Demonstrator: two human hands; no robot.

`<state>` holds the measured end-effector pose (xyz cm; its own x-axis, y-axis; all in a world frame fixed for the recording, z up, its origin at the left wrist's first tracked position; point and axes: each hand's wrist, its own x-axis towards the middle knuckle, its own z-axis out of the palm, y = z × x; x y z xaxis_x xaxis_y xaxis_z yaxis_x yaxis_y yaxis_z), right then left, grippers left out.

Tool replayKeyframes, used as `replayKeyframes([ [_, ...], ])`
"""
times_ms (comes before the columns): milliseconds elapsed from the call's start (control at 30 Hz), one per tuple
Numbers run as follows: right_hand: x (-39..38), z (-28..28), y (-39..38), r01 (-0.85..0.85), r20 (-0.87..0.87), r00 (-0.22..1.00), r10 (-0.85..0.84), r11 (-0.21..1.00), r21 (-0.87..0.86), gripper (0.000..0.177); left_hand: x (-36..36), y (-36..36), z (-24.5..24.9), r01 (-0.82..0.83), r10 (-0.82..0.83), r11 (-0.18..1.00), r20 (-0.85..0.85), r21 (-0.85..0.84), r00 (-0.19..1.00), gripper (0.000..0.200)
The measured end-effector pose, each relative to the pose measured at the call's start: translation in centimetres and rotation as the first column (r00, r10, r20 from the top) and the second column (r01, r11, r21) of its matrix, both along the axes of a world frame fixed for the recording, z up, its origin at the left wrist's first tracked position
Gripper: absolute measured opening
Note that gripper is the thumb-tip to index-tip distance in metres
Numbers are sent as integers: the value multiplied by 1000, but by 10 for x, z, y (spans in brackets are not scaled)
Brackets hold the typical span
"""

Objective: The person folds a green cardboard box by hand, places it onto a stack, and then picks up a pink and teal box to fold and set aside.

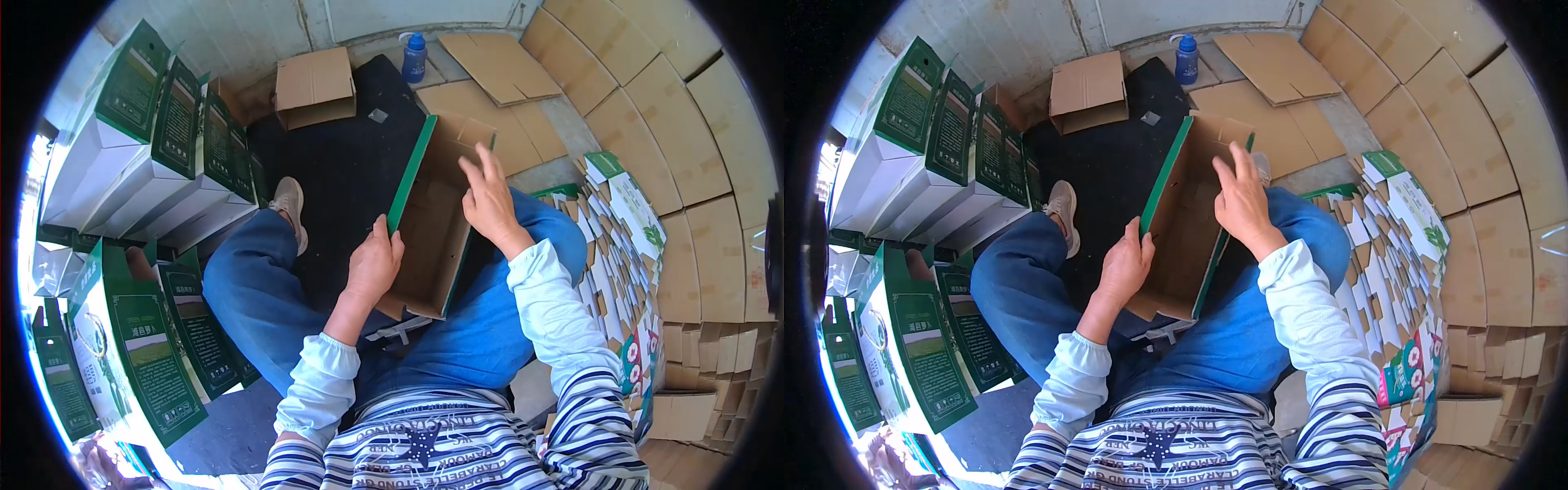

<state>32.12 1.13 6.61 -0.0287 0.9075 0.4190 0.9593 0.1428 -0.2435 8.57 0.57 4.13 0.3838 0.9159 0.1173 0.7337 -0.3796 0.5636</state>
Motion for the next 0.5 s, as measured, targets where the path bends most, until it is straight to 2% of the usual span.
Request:
replayKeyframes([
  [100,4,-9,0,187,-187,969,-161,974,127,58,-3,4,10,-12,10,997,-23,-72,1000,35],
  [200,11,-22,-3,215,-524,779,-345,932,-293,65,-5,5,17,-5,1,994,-38,-110,999,31],
  [233,19,-22,0,116,-535,777,-332,910,-398,64,-6,6,15,-2,2,995,-3,-104,1000,30],
  [300,20,-24,-3,110,-569,757,-320,922,-372,64,-10,12,10,3,4,996,70,-91,998,31],
  [400,23,-26,-4,73,-655,700,-282,942,-328,61,-23,25,7,40,24,969,253,-243,967,33],
  [433,25,-29,-3,57,-688,675,-266,949,-310,59,-26,28,8,46,45,950,282,-309,958,35],
  [500,29,-34,1,48,-687,674,-272,944,-327,60,-27,31,6,52,49,944,297,-325,954,35],
])
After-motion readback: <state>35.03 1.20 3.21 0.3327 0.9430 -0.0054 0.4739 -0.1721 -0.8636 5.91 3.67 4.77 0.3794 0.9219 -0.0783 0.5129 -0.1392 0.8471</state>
